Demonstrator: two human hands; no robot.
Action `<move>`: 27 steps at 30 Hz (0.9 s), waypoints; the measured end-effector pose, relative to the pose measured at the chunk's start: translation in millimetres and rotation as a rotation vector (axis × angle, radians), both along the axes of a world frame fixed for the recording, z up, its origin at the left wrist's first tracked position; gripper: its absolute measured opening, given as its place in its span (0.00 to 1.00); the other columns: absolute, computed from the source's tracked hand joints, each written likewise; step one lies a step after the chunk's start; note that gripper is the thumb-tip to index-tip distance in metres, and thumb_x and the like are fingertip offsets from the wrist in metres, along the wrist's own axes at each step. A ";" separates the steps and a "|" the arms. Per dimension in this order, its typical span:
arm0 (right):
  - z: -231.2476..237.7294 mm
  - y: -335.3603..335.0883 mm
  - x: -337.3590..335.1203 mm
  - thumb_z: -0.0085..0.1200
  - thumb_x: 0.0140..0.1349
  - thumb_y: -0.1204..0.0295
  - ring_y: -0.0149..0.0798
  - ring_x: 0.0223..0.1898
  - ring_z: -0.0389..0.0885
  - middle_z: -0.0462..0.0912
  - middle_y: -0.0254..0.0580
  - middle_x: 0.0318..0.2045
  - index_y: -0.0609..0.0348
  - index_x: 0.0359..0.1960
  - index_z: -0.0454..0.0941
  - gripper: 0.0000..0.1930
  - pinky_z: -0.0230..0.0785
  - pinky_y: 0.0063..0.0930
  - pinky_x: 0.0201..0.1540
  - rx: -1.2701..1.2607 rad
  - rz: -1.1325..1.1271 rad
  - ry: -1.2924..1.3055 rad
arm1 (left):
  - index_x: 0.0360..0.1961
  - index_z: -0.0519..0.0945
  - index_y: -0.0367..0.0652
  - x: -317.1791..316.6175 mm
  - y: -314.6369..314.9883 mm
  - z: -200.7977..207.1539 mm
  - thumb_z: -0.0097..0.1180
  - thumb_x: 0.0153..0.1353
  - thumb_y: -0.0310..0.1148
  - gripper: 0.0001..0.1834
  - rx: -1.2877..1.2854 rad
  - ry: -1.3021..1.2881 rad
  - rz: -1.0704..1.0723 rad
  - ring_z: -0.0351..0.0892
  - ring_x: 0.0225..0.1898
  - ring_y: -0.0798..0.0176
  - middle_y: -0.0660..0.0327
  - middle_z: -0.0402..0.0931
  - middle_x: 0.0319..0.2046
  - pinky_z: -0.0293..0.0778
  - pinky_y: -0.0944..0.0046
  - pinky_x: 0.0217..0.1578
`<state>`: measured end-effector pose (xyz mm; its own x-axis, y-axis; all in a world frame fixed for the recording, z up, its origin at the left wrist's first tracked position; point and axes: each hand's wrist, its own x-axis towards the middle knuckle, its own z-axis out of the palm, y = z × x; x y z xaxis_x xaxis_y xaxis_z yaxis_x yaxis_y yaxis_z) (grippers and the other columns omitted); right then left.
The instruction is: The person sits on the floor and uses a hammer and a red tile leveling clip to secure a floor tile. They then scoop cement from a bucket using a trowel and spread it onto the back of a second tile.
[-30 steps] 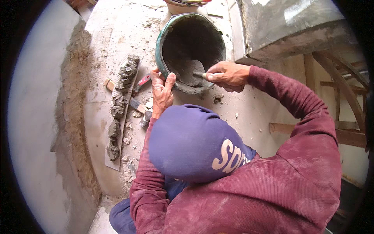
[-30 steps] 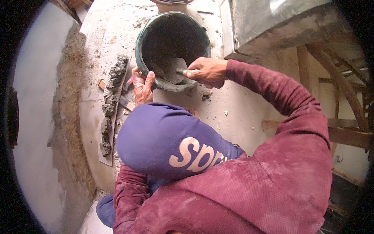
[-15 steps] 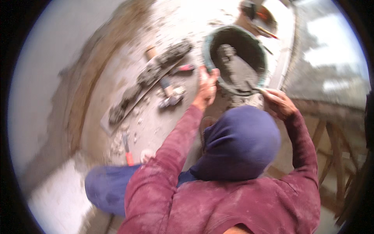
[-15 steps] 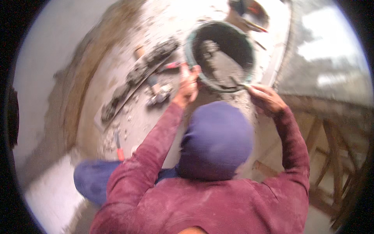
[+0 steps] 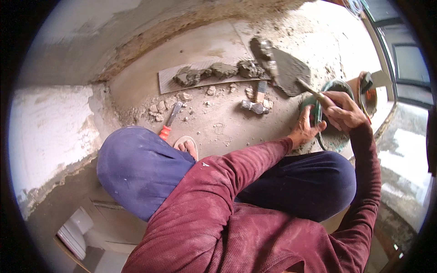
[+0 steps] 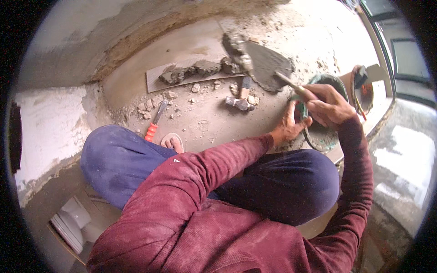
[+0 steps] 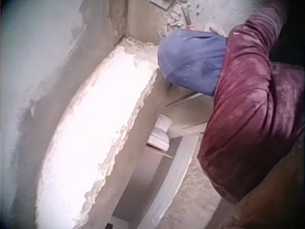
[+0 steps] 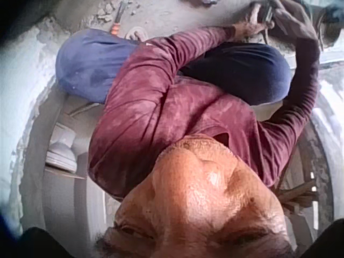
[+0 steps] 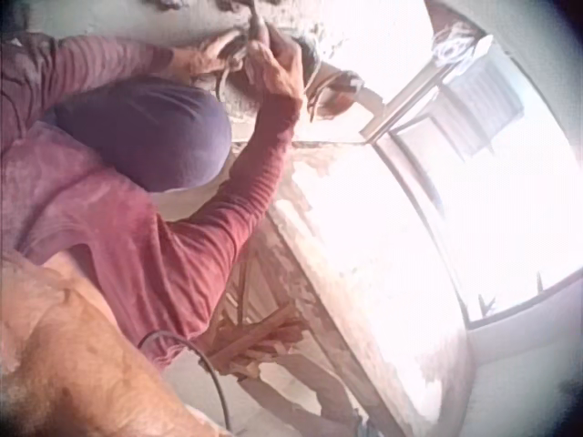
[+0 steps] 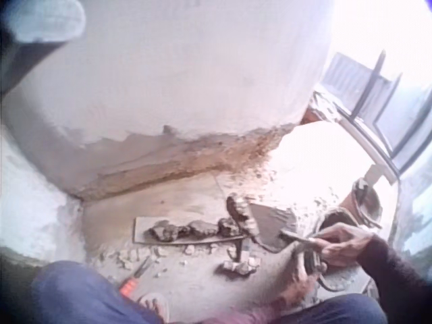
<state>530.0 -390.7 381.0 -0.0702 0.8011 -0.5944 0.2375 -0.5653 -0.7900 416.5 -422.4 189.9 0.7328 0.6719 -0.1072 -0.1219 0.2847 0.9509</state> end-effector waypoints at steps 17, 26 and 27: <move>-119.7 165.7 -183.5 0.52 0.61 0.71 0.53 0.36 0.83 0.82 0.52 0.36 0.63 0.57 0.72 0.22 0.75 0.43 0.39 0.616 0.796 -0.785 | 0.62 0.70 0.43 -44.6 59.5 -2.1 0.46 0.64 0.54 0.32 0.846 0.466 -0.971 0.67 0.60 0.45 0.46 0.65 0.64 0.60 0.46 0.62; -121.8 139.8 -192.9 0.48 0.60 0.74 0.53 0.31 0.83 0.77 0.50 0.39 0.59 0.60 0.68 0.24 0.75 0.45 0.31 0.799 0.778 -0.948 | 0.70 0.62 0.49 -21.1 20.2 -87.8 0.33 0.73 0.52 0.31 -0.220 -0.341 -0.422 0.51 0.73 0.57 0.65 0.56 0.73 0.45 0.54 0.71; -119.7 138.8 -191.0 0.48 0.60 0.74 0.52 0.30 0.83 0.77 0.50 0.39 0.59 0.60 0.68 0.24 0.75 0.45 0.31 0.786 0.792 -0.953 | 0.68 0.64 0.49 -14.6 16.0 -93.9 0.35 0.71 0.50 0.29 -0.466 -0.508 -0.327 0.54 0.72 0.57 0.64 0.58 0.71 0.47 0.53 0.71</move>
<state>339.0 -251.9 261.3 -0.4753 0.8735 -0.1050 0.8709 0.4502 -0.1968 401.9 -406.4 96.0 0.9217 0.3801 0.0768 -0.3527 0.7394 0.5735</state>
